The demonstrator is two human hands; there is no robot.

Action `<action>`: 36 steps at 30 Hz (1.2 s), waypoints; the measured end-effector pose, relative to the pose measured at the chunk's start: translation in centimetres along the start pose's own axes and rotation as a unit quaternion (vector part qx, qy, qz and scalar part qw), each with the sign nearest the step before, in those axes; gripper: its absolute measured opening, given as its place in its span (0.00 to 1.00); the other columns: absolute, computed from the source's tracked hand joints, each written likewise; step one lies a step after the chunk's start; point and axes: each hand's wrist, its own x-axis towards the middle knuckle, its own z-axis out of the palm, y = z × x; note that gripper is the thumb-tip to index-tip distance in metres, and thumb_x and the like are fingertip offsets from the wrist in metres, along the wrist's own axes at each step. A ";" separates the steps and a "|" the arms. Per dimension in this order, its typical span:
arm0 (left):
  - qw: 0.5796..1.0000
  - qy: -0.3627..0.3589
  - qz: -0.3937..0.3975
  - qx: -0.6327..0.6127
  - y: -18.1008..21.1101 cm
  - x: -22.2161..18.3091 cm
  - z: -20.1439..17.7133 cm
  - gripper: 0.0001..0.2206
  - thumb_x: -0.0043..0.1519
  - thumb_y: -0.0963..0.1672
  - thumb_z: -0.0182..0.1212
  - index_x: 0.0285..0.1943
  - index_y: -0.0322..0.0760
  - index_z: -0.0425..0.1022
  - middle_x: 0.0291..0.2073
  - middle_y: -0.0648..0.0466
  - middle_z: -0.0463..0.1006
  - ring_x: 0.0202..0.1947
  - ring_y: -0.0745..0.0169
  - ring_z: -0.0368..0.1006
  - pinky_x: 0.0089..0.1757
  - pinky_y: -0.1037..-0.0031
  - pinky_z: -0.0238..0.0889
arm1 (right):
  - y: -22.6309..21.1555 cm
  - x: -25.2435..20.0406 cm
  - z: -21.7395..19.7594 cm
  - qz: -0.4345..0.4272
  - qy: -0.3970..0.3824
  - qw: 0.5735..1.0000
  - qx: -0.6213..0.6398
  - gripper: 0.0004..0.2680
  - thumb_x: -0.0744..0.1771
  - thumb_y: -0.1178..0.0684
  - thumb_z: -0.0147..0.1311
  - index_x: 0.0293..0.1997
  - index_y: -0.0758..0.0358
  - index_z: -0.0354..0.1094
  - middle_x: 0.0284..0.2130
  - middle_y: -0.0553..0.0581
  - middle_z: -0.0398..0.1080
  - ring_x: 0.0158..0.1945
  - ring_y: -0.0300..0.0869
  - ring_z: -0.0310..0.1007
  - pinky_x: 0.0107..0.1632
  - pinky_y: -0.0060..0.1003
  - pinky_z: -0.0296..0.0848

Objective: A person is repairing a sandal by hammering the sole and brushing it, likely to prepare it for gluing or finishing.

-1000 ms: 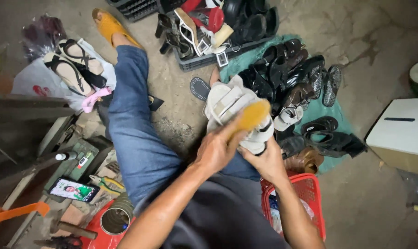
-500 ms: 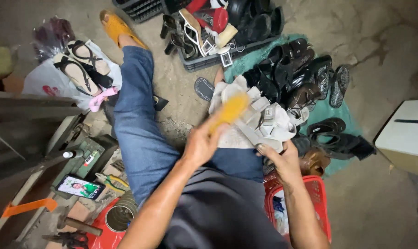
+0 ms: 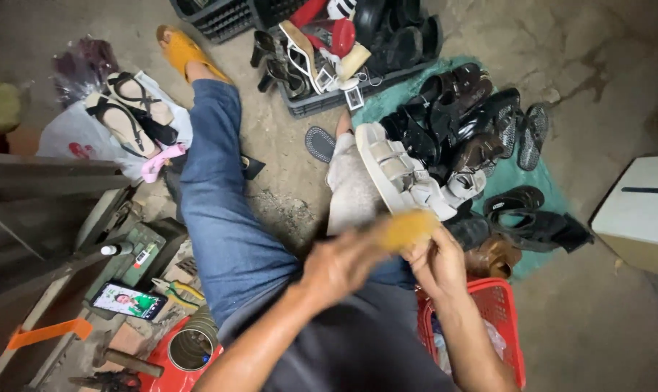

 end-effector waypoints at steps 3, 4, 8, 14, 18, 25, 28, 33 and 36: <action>0.999 0.039 -0.019 -0.019 0.6 2.2 -1.9 0.14 0.62 0.47 0.65 0.56 0.40 0.80 0.36 0.40 0.84 0.38 0.36 0.81 0.34 0.54 0.75 | 0.0 -0.3 0.4 0.011 -0.005 1.000 -0.024 0.03 0.68 0.55 0.57 0.35 0.61 0.71 0.28 0.66 0.78 0.24 0.50 0.78 0.27 0.37 0.71; 0.997 0.070 0.010 -0.003 1.8 3.3 -3.0 0.15 0.64 0.45 0.64 0.58 0.37 0.79 0.34 0.36 0.83 0.36 0.33 0.80 0.33 0.52 0.73 | -0.2 -0.4 0.8 0.012 -0.014 1.000 -0.016 0.03 0.67 0.56 0.57 0.35 0.61 0.72 0.28 0.67 0.78 0.23 0.52 0.78 0.25 0.39 0.70; 0.991 -0.007 0.114 0.072 2.1 1.9 -2.9 0.18 0.64 0.51 0.65 0.63 0.56 0.78 0.31 0.51 0.83 0.31 0.47 0.82 0.33 0.63 0.77 | 1.0 1.6 -5.0 0.015 -0.028 0.999 -0.006 0.06 0.69 0.50 0.54 0.37 0.58 0.71 0.29 0.61 0.78 0.28 0.48 0.79 0.33 0.39 0.74; 0.992 0.122 0.021 0.033 -0.3 4.1 -3.8 0.16 0.64 0.46 0.64 0.57 0.33 0.79 0.38 0.38 0.84 0.40 0.38 0.81 0.38 0.58 0.74 | 0.5 1.7 -8.8 0.027 0.000 0.997 -0.076 0.02 0.66 0.54 0.57 0.37 0.59 0.72 0.26 0.65 0.77 0.20 0.52 0.75 0.21 0.37 0.64; 0.995 0.005 -0.003 0.102 -2.2 3.9 -4.6 0.22 0.65 0.50 0.62 0.70 0.59 0.71 0.40 0.40 0.84 0.39 0.35 0.81 0.38 0.51 0.76 | -0.5 1.7 -10.8 -0.023 0.006 0.989 -0.146 0.04 0.65 0.56 0.58 0.38 0.63 0.69 0.22 0.64 0.74 0.17 0.45 0.72 0.20 0.35 0.65; 0.992 -0.064 -0.068 0.080 -2.7 3.0 -4.0 0.22 0.66 0.53 0.58 0.70 0.58 0.70 0.46 0.40 0.83 0.45 0.36 0.80 0.40 0.54 0.76 | -1.6 0.4 -9.2 -0.089 -0.005 0.972 -0.216 0.04 0.66 0.60 0.56 0.41 0.64 0.66 0.22 0.54 0.65 0.18 0.37 0.60 0.19 0.31 0.64; 0.978 -0.081 -0.127 0.145 -1.0 5.8 -5.8 0.22 0.68 0.56 0.51 0.73 0.65 0.65 0.43 0.34 0.82 0.43 0.25 0.78 0.46 0.42 0.72 | -0.3 1.1 -10.0 -0.106 -0.001 0.965 -0.240 0.03 0.66 0.59 0.56 0.39 0.63 0.68 0.21 0.53 0.66 0.16 0.35 0.62 0.17 0.28 0.60; 0.985 -0.082 -0.110 0.108 -2.1 6.0 -3.9 0.20 0.65 0.53 0.57 0.66 0.54 0.74 0.42 0.36 0.83 0.42 0.29 0.79 0.43 0.46 0.74 | -1.3 -0.4 -7.2 -0.146 0.013 0.956 -0.256 0.04 0.65 0.58 0.58 0.40 0.66 0.69 0.22 0.58 0.68 0.17 0.38 0.65 0.18 0.30 0.60; 0.984 -0.066 -0.139 0.091 -1.8 6.9 -5.5 0.20 0.67 0.51 0.57 0.69 0.53 0.72 0.46 0.36 0.82 0.44 0.32 0.80 0.43 0.50 0.75 | -1.8 -2.3 -3.0 -0.160 0.034 0.956 -0.242 0.09 0.65 0.57 0.60 0.47 0.65 0.71 0.32 0.59 0.74 0.27 0.39 0.73 0.30 0.33 0.69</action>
